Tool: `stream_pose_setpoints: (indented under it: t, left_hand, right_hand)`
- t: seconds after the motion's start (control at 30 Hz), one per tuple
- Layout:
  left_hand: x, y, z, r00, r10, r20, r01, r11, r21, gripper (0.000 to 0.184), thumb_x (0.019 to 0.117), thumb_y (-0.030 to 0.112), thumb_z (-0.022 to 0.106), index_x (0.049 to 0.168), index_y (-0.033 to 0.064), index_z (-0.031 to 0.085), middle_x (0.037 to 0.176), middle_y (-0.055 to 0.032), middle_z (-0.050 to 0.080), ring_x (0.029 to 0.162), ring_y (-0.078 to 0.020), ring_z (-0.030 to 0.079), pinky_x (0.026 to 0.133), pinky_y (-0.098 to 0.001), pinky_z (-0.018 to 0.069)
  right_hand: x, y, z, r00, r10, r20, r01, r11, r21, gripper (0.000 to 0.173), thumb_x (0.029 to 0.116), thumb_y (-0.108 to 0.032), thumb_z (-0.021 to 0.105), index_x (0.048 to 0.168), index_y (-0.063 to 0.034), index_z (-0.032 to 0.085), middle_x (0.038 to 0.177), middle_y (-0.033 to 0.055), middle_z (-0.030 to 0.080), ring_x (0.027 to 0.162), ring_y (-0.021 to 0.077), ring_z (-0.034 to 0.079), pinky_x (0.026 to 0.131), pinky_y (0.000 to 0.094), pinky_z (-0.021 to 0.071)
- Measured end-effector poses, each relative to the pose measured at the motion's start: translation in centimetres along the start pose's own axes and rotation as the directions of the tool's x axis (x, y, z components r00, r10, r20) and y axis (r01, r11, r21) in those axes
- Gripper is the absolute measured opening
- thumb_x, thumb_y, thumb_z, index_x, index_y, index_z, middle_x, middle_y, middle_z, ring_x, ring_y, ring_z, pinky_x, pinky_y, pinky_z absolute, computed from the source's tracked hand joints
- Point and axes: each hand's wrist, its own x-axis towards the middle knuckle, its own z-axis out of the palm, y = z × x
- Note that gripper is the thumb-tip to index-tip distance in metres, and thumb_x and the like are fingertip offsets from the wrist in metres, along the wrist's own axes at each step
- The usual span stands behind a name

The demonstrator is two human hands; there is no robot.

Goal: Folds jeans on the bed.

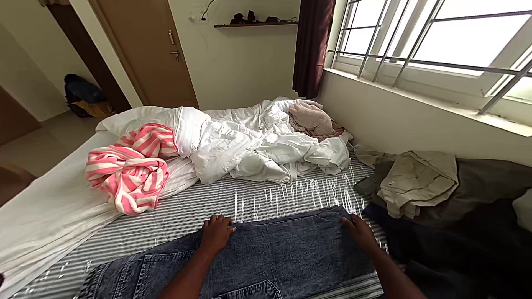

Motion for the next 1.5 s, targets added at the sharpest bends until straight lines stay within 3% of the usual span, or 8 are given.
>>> stream_pose_setpoints:
  t: [0.17,0.6,0.83,1.07,1.17,1.27,1.37,1.5]
  left_hand:
    - [1.5,-1.3,-1.7,0.996,0.048,0.079,-0.031,0.979,-0.202,0.038,0.1076,0.039,0.048,0.130,0.0149,0.066,0.137,-0.0095,0.062,0.139,-0.0337,0.044,0.117,-0.0618,0.0241]
    - [-0.1,2.3,4.9,0.870,-0.053,-0.491,0.028,0.998,-0.057,0.038,0.1006,0.027,0.060,0.135,0.0115,0.065,0.144,-0.0176,0.056,0.138,-0.0378,0.048,0.120,-0.0554,0.0294]
    - [-5.8,6.4,8.9,0.908,0.346,-0.237,-0.338,0.938,0.076,0.068,0.1034,0.065,0.036,0.149,0.0164,0.053,0.164,-0.0079,0.037,0.155,-0.0270,0.029,0.127,-0.0540,0.0167]
    - [-7.0,8.6,10.4,0.934,0.309,-0.179,-0.300,0.951,0.076,0.113,0.0851,0.092,0.028,0.161,0.0092,0.033,0.171,-0.0158,0.020,0.158,-0.0354,0.014,0.128,-0.0551,0.0125]
    - [-7.3,9.7,11.5,0.873,0.409,-0.266,-0.413,0.910,0.043,0.101,0.0901,0.086,0.033,0.162,0.0149,0.034,0.170,-0.0128,0.024,0.158,-0.0331,0.019,0.128,-0.0538,0.0166]
    - [-7.3,10.3,11.5,0.794,0.583,-0.174,-0.588,0.808,0.028,0.072,0.1033,0.069,0.029,0.163,0.0282,0.032,0.172,-0.0053,0.020,0.159,-0.0265,0.014,0.129,-0.0514,0.0136]
    - [-7.2,10.6,11.4,0.705,0.708,-0.046,-0.707,0.706,0.039,0.060,0.1080,0.060,0.024,0.161,0.0348,0.033,0.172,-0.0038,0.019,0.160,-0.0289,0.012,0.128,-0.0537,0.0128]
    - [-7.1,11.6,11.5,0.670,0.742,0.020,-0.741,0.668,0.067,0.055,0.1094,0.057,0.021,0.161,0.0399,0.030,0.173,-0.0053,0.015,0.160,-0.0325,0.008,0.127,-0.0565,0.0112]
  right_hand:
    - [-0.1,-0.9,-0.2,0.994,-0.038,-0.100,0.039,0.999,0.006,0.034,0.1073,-0.030,0.056,0.116,0.0008,0.065,0.094,0.0222,0.069,0.089,0.0370,0.068,0.084,0.0595,0.0526]
    - [-1.5,-2.0,-0.6,0.986,0.164,-0.005,-0.156,0.931,-0.330,0.053,0.1027,-0.045,0.060,0.145,-0.0144,0.051,0.111,0.0197,0.071,0.104,0.0405,0.070,0.088,0.0613,0.0548]
    - [-1.6,-0.4,-2.3,0.987,0.087,-0.136,-0.125,0.944,-0.306,0.030,0.1084,-0.023,0.050,0.128,-0.0086,0.067,0.117,0.0245,0.071,0.111,0.0459,0.067,0.092,0.0661,0.0522]
    - [-1.2,-0.4,-2.7,0.973,0.232,0.010,-0.221,0.938,-0.268,0.067,0.1080,-0.057,0.037,0.126,0.0008,0.067,0.124,0.0269,0.067,0.122,0.0428,0.063,0.103,0.0638,0.0461]
    - [-0.8,-0.6,-3.4,0.940,0.258,0.223,-0.203,0.949,-0.240,0.072,0.1001,-0.061,0.056,0.133,0.0018,0.060,0.127,0.0290,0.064,0.122,0.0432,0.061,0.103,0.0622,0.0454]
    - [-1.0,0.2,-3.6,0.936,0.229,0.266,-0.191,0.969,-0.159,0.072,0.0875,-0.037,0.083,0.141,-0.0016,0.052,0.124,0.0293,0.064,0.114,0.0432,0.064,0.100,0.0607,0.0491]
    - [-0.7,1.6,-3.8,0.973,0.174,0.149,-0.179,0.984,0.021,0.056,0.0841,-0.022,0.087,0.131,-0.0030,0.063,0.113,0.0249,0.069,0.099,0.0372,0.069,0.092,0.0565,0.0543]
    - [-0.7,2.2,-3.2,0.967,0.238,0.094,-0.233,0.970,-0.067,0.047,0.0862,-0.024,0.085,0.126,-0.0047,0.069,0.119,0.0235,0.070,0.109,0.0383,0.067,0.099,0.0588,0.0505]
